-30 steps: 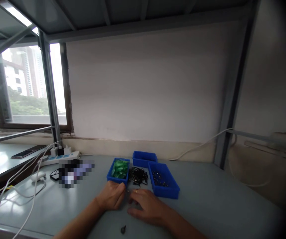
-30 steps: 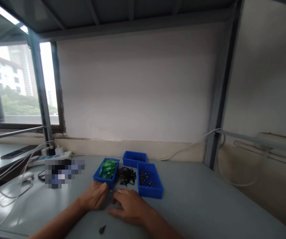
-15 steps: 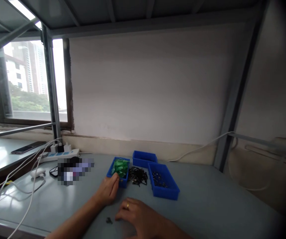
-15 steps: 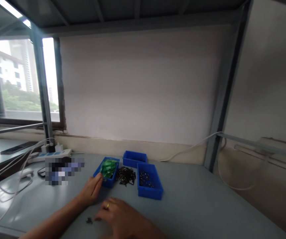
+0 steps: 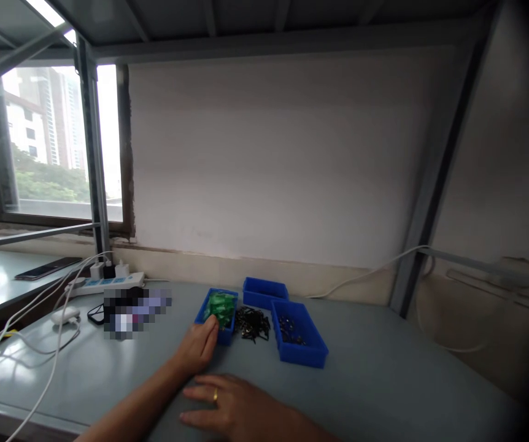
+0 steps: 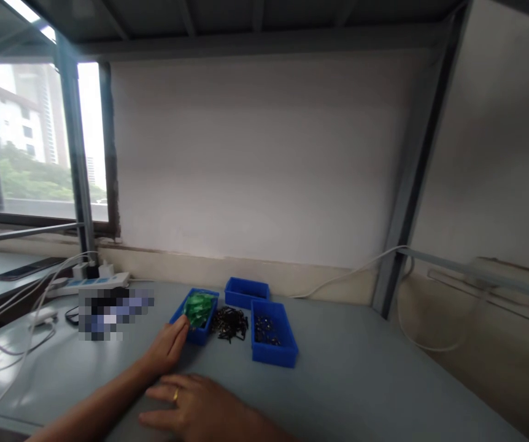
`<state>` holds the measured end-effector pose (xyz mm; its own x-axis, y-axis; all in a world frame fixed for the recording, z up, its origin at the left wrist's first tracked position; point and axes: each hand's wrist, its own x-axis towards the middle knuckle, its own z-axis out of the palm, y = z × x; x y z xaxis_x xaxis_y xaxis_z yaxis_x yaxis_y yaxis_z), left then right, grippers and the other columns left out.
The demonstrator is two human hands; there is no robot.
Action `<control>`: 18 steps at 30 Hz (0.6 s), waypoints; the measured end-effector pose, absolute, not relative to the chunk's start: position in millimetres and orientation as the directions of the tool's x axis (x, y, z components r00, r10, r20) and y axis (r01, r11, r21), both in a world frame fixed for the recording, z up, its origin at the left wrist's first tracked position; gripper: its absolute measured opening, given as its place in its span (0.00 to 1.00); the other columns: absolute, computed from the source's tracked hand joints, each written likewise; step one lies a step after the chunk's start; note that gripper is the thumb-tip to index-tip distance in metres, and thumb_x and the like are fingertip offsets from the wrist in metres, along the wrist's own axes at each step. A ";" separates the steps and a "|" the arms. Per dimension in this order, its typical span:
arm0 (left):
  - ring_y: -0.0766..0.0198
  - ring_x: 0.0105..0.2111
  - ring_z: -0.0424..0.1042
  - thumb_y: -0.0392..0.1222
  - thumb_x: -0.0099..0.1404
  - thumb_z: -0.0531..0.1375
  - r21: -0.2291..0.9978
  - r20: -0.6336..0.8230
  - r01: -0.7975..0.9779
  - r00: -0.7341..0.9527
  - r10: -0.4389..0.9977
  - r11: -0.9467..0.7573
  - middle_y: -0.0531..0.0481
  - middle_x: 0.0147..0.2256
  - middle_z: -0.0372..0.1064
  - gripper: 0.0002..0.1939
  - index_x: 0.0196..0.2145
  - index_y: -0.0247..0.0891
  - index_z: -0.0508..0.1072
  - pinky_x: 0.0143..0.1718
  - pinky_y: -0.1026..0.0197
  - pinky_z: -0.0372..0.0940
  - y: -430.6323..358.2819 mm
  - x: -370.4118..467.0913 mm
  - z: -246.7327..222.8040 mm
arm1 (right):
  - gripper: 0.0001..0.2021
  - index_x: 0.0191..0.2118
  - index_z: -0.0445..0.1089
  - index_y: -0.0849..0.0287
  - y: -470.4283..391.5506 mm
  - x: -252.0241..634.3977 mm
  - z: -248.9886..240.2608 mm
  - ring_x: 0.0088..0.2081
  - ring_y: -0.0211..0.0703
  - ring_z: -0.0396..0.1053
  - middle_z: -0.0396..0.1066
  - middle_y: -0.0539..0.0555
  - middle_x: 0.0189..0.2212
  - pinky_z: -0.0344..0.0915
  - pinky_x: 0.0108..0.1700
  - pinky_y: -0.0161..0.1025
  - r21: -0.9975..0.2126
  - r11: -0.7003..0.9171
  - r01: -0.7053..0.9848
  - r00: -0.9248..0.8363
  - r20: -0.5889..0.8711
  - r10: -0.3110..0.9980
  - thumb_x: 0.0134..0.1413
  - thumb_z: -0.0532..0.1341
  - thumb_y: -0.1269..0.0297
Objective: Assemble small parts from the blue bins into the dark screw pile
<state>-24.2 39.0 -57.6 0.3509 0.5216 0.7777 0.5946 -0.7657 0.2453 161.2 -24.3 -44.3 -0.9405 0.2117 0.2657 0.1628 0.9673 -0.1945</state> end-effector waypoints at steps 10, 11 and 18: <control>0.61 0.19 0.62 0.39 0.78 0.41 0.107 0.791 0.529 0.467 0.394 -0.842 0.54 0.21 0.61 0.15 0.32 0.42 0.57 0.25 0.59 0.55 34.2 -20.5 -52.3 | 0.26 0.68 0.61 0.56 -22.7 170.5 -31.3 0.68 0.51 0.56 0.60 0.59 0.67 0.47 0.70 0.47 -0.388 0.817 0.427 -0.835 0.177 0.520 0.68 0.57 0.57; 0.61 0.20 0.63 0.40 0.78 0.41 0.095 0.796 0.532 0.467 0.385 -0.842 0.53 0.21 0.62 0.16 0.31 0.42 0.58 0.25 0.59 0.56 33.3 -19.9 -52.2 | 0.27 0.68 0.60 0.57 -20.4 173.0 -29.8 0.69 0.52 0.53 0.57 0.60 0.68 0.46 0.71 0.49 -0.383 0.801 0.460 -0.817 0.170 0.551 0.68 0.58 0.56; 0.63 0.19 0.62 0.42 0.80 0.39 0.117 0.761 0.449 0.533 0.370 -0.886 0.53 0.21 0.61 0.19 0.31 0.41 0.60 0.23 0.60 0.57 24.3 -13.8 -50.3 | 0.22 0.61 0.69 0.63 -11.9 172.9 -40.1 0.65 0.53 0.60 0.67 0.65 0.61 0.50 0.69 0.49 -0.273 0.803 0.530 -0.757 0.276 0.593 0.65 0.58 0.61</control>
